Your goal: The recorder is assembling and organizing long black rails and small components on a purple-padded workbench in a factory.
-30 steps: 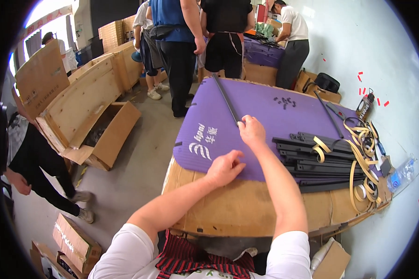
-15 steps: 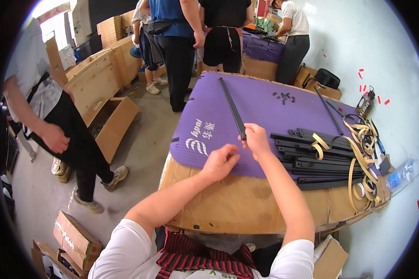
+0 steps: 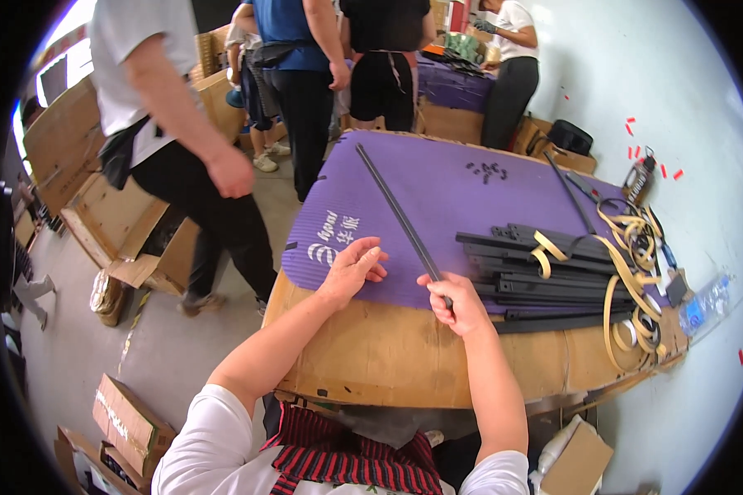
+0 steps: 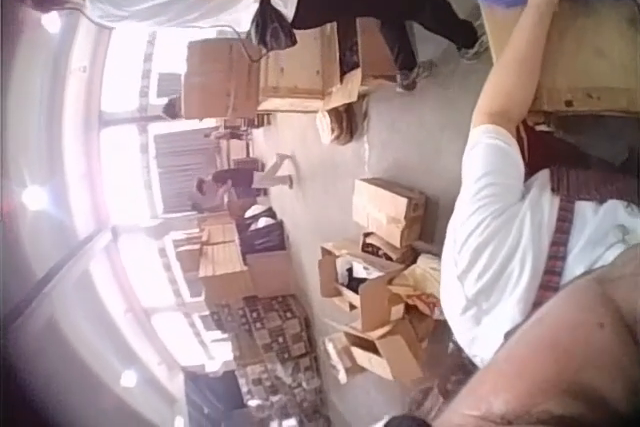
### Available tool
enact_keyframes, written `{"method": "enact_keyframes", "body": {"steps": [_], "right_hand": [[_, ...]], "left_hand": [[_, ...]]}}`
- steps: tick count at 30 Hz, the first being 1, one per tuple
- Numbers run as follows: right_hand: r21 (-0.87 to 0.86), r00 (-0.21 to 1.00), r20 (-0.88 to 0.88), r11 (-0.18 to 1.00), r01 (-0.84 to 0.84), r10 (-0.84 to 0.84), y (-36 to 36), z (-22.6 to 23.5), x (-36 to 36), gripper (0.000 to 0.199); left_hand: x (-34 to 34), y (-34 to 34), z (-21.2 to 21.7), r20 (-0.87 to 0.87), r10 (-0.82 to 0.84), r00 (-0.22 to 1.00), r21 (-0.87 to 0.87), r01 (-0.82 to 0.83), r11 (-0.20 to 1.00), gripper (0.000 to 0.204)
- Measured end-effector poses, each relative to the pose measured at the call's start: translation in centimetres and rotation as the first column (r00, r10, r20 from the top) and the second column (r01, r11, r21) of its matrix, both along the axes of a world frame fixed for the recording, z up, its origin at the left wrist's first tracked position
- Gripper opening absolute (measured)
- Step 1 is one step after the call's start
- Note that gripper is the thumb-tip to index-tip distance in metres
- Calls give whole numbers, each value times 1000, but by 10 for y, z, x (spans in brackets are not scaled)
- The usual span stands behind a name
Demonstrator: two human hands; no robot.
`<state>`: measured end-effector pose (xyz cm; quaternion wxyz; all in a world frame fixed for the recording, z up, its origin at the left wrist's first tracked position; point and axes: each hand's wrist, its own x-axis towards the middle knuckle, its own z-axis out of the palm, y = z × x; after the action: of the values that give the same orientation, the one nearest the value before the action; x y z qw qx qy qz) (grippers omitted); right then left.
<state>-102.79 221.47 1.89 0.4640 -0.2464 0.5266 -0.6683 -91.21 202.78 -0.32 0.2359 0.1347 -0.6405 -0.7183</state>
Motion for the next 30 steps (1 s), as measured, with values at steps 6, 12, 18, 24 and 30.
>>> {"method": "enact_keyframes", "body": {"steps": [6,12,18,24,30], "right_hand": [[-102,969,-107,967,-233,222,24,12,-5,35],[-18,970,-204,990,-138,131,16,15,-7,24],[147,466,-884,968,206,35,-5,26,-8,21],[-117,37,-990,947,301,-134,-39,11,19,23],[-242,45,-964,938,248,-261,-35,7,11,24]], "left_hand": [[12,-7,23,-243,-59,968,426,161,890,49],[18,-16,22,-240,167,956,533,-14,846,22],[14,-13,21,-131,269,954,488,-175,855,27],[7,-4,12,-91,169,981,570,-87,817,26],[10,-5,20,-100,82,992,405,-35,914,26]]}}
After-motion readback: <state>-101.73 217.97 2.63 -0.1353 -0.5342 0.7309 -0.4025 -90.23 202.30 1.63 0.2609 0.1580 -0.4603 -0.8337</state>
